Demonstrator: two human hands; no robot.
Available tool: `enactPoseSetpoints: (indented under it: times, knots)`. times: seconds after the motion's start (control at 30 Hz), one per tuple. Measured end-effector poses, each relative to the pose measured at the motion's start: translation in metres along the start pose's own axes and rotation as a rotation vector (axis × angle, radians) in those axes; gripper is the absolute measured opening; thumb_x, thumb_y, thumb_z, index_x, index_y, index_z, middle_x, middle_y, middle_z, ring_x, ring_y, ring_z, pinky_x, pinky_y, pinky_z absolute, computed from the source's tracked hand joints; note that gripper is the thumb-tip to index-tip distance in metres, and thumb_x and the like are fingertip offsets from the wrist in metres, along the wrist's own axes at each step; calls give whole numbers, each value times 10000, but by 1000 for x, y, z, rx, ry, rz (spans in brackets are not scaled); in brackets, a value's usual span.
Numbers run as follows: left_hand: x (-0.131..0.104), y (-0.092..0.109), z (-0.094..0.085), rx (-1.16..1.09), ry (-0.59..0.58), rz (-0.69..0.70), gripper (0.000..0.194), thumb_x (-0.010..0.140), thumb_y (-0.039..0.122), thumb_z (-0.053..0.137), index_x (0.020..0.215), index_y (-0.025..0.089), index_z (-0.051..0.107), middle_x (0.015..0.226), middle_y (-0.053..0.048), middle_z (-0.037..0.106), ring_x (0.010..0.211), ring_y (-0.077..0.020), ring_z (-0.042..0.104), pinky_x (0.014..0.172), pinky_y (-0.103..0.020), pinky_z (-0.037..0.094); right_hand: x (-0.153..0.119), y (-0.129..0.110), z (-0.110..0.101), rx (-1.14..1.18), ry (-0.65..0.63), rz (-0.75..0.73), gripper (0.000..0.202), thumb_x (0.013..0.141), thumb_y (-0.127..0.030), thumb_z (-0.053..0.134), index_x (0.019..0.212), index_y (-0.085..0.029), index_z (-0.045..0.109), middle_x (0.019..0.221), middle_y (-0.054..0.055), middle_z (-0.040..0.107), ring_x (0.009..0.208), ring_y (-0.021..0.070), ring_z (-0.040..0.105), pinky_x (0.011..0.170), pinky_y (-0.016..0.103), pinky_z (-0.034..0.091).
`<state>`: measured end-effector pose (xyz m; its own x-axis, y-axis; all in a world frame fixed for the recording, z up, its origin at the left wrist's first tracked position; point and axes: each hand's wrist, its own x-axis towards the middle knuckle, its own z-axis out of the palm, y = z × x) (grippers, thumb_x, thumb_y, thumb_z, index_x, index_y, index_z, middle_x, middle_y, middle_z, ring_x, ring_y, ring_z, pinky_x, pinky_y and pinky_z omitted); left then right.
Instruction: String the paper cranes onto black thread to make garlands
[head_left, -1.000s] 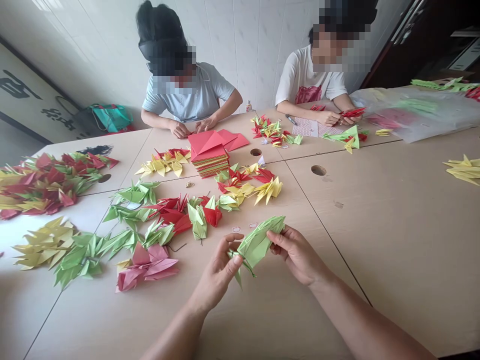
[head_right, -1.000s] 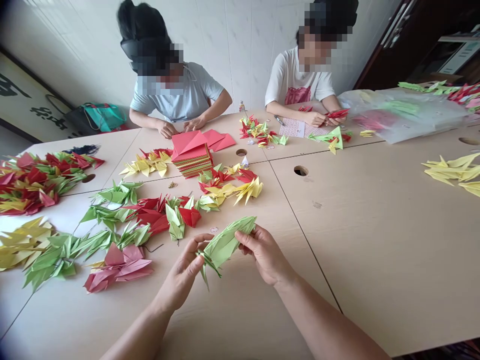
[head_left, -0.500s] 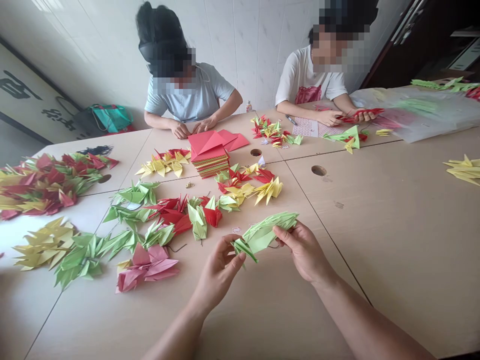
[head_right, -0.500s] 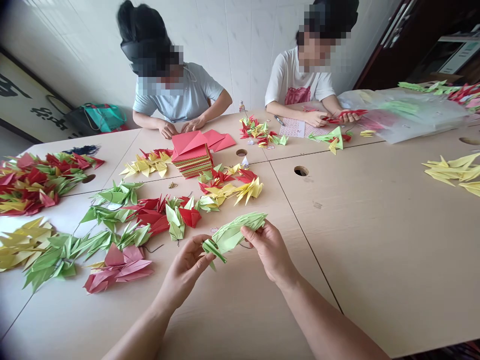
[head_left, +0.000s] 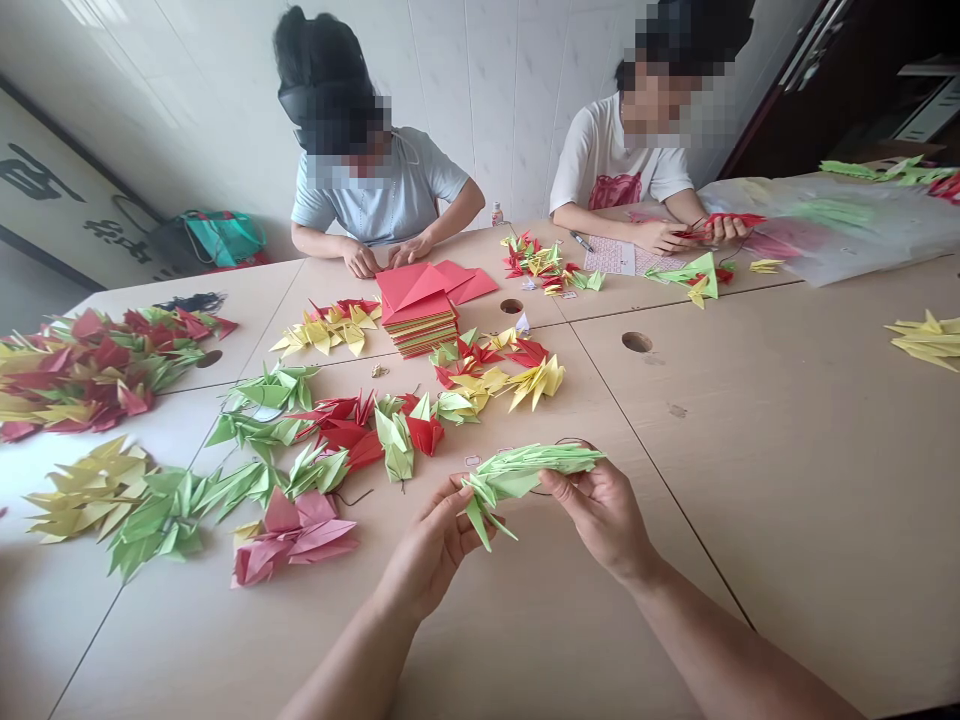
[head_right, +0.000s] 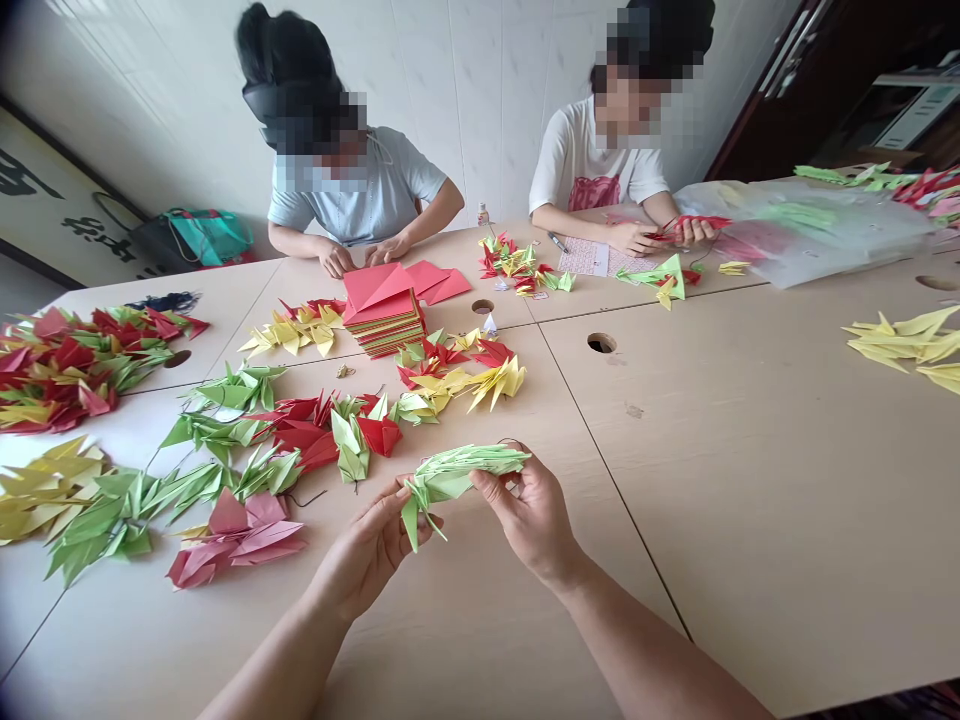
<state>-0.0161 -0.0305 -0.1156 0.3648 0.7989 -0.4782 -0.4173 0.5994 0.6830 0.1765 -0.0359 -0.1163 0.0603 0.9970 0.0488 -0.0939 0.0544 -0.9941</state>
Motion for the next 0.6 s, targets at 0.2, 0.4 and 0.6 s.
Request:
enactPoseSetpoints:
  times: [0.2,0.4,0.6]
  knots:
    - [3,2,0,-166,80,-85,141,833,222,653,958,156,657,881,8,646,722,-142,695,687,-221,588,4,-1,2,65,17,75,131,833,-360,678,891,-251,637,855,30,678,825,201,616,764,337,492]
    - [2,2,0,-139,50,-54,229,872,253,619,1094,201,610,998,-4,645,779,-147,700,752,-245,594,5,1,2,82,-6,107,189,822,-373,685,920,-219,633,898,50,697,864,211,640,800,348,517]
    - [2,0,-3,-112,26,20,348,889,319,599,1226,243,556,982,-19,641,739,-131,687,725,-240,580,7,0,2,92,15,106,190,811,-366,694,890,-210,624,860,36,706,818,192,652,734,305,536]
